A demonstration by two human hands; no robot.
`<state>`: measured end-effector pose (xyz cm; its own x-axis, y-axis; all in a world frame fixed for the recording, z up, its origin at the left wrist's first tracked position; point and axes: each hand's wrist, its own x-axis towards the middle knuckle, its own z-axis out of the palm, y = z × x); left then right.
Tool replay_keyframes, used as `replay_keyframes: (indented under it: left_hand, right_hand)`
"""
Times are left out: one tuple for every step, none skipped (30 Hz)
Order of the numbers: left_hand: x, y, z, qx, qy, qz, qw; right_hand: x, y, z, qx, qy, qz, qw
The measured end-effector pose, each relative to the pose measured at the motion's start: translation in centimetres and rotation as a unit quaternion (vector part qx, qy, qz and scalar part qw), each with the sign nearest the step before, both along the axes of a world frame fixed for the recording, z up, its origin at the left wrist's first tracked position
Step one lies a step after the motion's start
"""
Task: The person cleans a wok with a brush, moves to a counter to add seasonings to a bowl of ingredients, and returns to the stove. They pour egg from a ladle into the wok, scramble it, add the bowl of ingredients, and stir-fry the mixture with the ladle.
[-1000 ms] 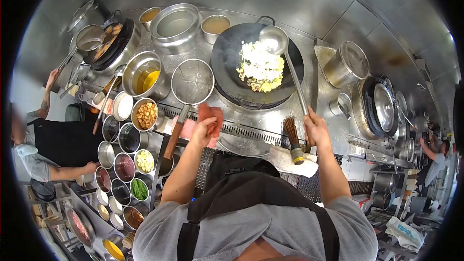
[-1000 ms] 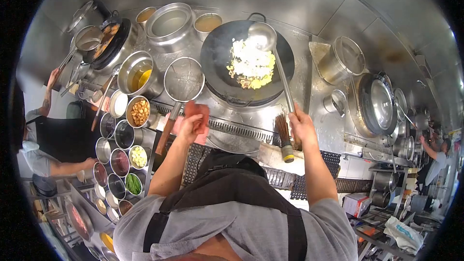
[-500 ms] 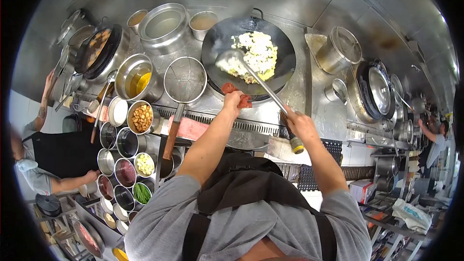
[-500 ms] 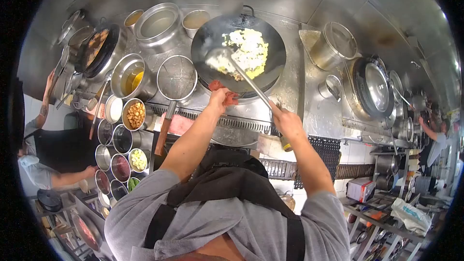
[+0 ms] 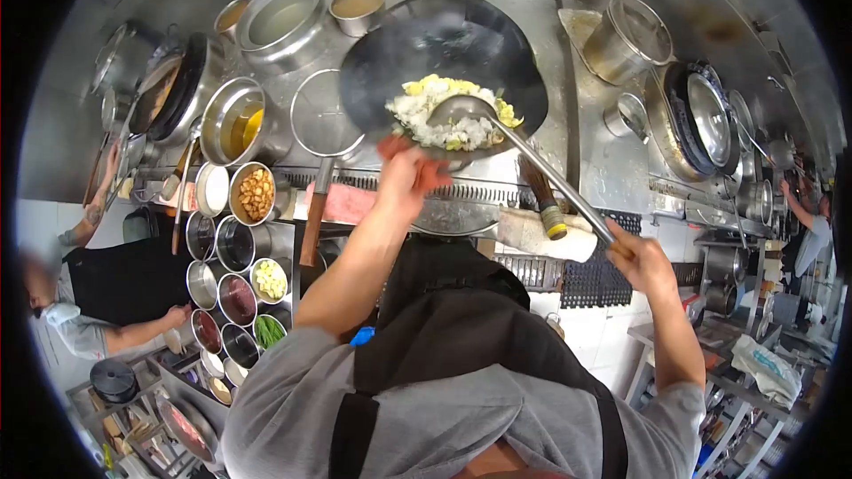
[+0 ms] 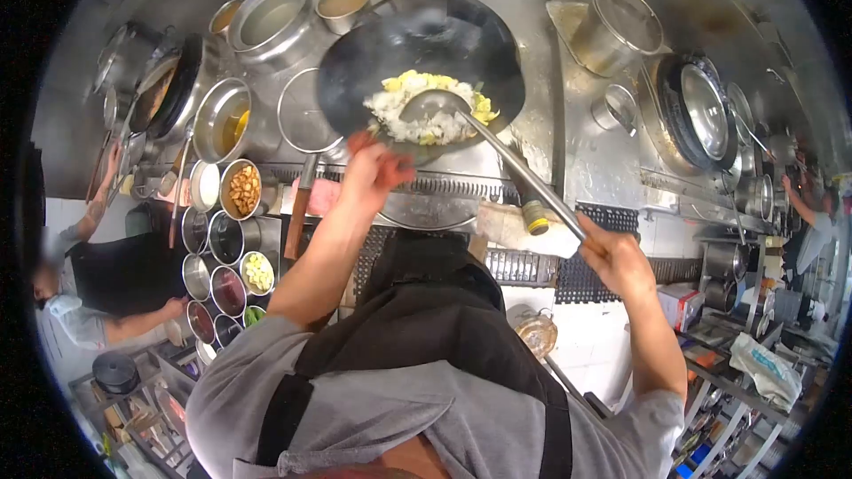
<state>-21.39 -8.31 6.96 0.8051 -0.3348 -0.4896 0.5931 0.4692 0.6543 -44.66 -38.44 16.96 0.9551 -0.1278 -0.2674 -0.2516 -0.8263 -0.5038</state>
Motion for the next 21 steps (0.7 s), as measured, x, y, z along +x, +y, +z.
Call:
replay_keyframes:
  left_hand:
    - [3.4,-1.0,-3.9,-0.01,-0.002,-0.04,0.999]
    - [5.2,-1.3,-8.3,-0.018,0.001,-0.081,0.997]
    - [5.0,-1.0,-10.0,-0.016,-0.001,-0.078,0.997]
    - [4.4,-0.9,-11.1,0.003,0.01,-0.055,0.998]
    - [3.7,-0.9,-11.5,0.022,0.021,-0.033,0.999]
    - [1.3,0.1,-10.3,0.046,0.012,-0.045,0.998]
    - [-2.1,1.5,-8.5,0.069,0.001,-0.056,0.996]
    - [-4.7,2.4,-7.6,0.119,0.005,-0.04,0.992]
    - [-6.5,3.5,-5.8,0.106,0.039,-0.08,0.99]
    - [-6.3,3.2,-4.1,0.108,0.042,-0.077,0.99]
    - [-5.6,2.5,-2.4,0.079,0.031,-0.033,0.996]
    - [-4.7,2.0,-0.8,0.051,0.021,0.013,0.998]
    - [-2.7,1.2,0.4,0.008,0.005,0.01,1.0]
    - [-0.5,0.2,-0.9,-0.014,-0.015,0.0,1.0]
    - [2.3,-0.5,-4.5,-0.009,0.0,-0.027,1.0]
    - [4.2,-0.9,-7.7,-0.003,0.016,-0.054,0.998]
    - [4.1,-1.2,-8.7,-0.003,0.015,-0.054,0.998]
    - [3.9,-2.0,-9.4,0.018,0.004,-0.042,0.999]
    - [4.0,-2.5,-9.5,0.038,-0.009,-0.032,0.999]
    - [2.5,-2.3,-8.7,0.063,0.002,-0.041,0.997]
    - [-0.4,-1.3,-8.0,0.085,0.011,-0.044,0.995]
  right_hand:
    - [2.3,-0.2,-1.5,-0.014,-0.017,0.009,1.0]
    - [4.2,-0.2,-3.2,-0.027,-0.029,0.016,0.999]
    - [6.4,-0.3,-5.9,-0.075,-0.068,0.03,0.994]
    - [7.9,0.0,-7.9,-0.124,-0.106,0.041,0.986]
    - [8.1,1.0,-8.1,-0.122,-0.108,0.041,0.986]
    - [8.4,2.1,-8.3,-0.16,-0.107,0.024,0.981]
    - [8.6,2.5,-8.3,-0.196,-0.11,0.007,0.974]
    - [7.6,2.5,-7.2,-0.176,-0.112,0.0,0.978]
    - [5.8,2.2,-5.2,-0.156,-0.111,-0.007,0.981]
    - [4.1,1.6,-3.5,-0.124,-0.121,-0.005,0.985]
    - [2.5,0.7,-2.7,-0.101,-0.121,-0.01,0.987]
    - [1.3,-0.1,-1.7,-0.073,-0.107,-0.023,0.991]
    - [0.7,-0.7,-1.3,-0.053,-0.112,-0.007,0.992]
    - [0.5,-1.1,-0.9,-0.035,-0.118,0.009,0.992]
    - [1.3,-1.4,-1.1,-0.039,-0.12,0.012,0.992]
    - [2.7,-1.8,-2.3,-0.096,-0.111,0.034,0.989]
    - [3.9,-1.8,-3.7,-0.15,-0.099,0.054,0.982]
    - [5.1,-1.4,-5.7,-0.15,-0.101,0.053,0.982]
    - [6.5,-0.7,-7.7,-0.189,-0.098,0.068,0.975]
    - [7.7,-0.2,-8.4,-0.23,-0.098,0.081,0.965]
    - [7.7,0.4,-7.9,-0.223,-0.117,0.08,0.964]
